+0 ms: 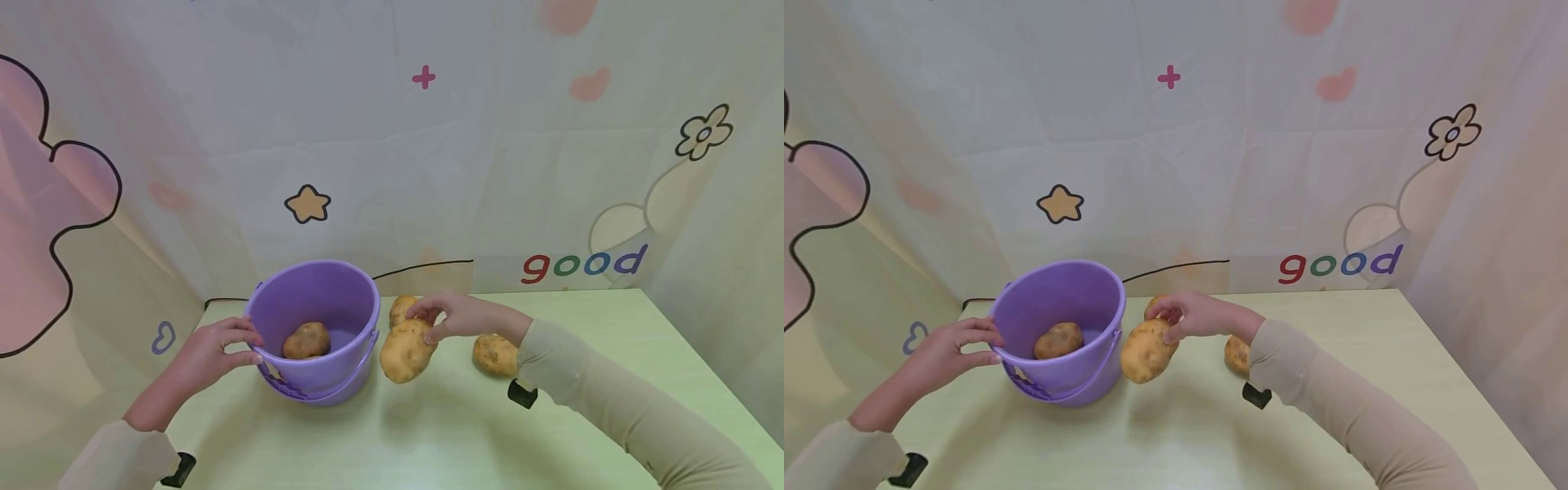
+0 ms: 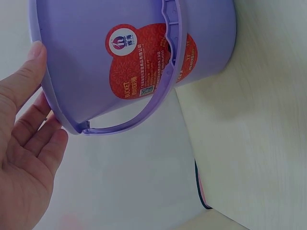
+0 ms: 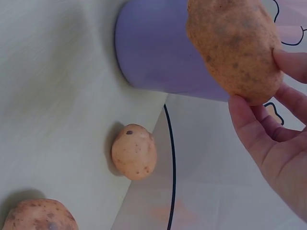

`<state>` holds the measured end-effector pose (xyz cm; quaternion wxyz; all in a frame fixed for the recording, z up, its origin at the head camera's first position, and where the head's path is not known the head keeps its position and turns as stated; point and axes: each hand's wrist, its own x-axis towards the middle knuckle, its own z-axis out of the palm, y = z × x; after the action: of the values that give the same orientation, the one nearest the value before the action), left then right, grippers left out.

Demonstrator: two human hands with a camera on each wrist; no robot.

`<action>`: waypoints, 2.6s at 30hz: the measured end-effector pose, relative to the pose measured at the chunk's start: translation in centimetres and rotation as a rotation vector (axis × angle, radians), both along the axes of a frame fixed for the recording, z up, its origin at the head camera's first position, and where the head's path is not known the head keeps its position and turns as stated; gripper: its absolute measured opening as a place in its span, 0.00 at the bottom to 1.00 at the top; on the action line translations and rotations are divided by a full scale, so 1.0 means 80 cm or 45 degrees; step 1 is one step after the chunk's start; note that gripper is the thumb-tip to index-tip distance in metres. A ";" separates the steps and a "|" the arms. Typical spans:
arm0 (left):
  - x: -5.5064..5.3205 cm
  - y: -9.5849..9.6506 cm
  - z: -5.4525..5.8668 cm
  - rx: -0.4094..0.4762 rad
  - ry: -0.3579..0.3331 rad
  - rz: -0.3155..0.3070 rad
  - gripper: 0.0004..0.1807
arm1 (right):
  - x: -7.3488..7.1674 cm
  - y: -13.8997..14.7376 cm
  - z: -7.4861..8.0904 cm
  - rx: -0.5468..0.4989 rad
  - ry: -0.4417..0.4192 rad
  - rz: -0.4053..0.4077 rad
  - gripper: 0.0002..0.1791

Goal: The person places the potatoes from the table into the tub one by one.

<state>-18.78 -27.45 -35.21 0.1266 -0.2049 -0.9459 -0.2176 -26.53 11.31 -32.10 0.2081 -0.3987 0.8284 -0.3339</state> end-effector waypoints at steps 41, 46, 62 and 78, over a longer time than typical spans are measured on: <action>0.002 0.002 0.004 0.024 -0.038 0.019 0.09 | -0.022 -0.039 0.054 -0.183 0.130 -0.118 0.24; 0.002 0.003 0.005 0.030 -0.028 0.012 0.09 | -0.024 -0.047 0.054 -0.211 0.158 -0.118 0.23; 0.002 0.002 0.005 0.015 -0.034 0.011 0.09 | -0.033 -0.077 0.043 -0.219 0.160 -0.308 0.23; 0.002 0.002 0.007 0.011 -0.056 0.023 0.09 | -0.044 -0.099 0.026 -0.246 0.234 -0.368 0.24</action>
<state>-18.63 -27.27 -34.68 0.1088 -0.1908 -0.9493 -0.2251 -30.07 3.38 -30.03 0.0420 -0.3225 0.8567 -0.4004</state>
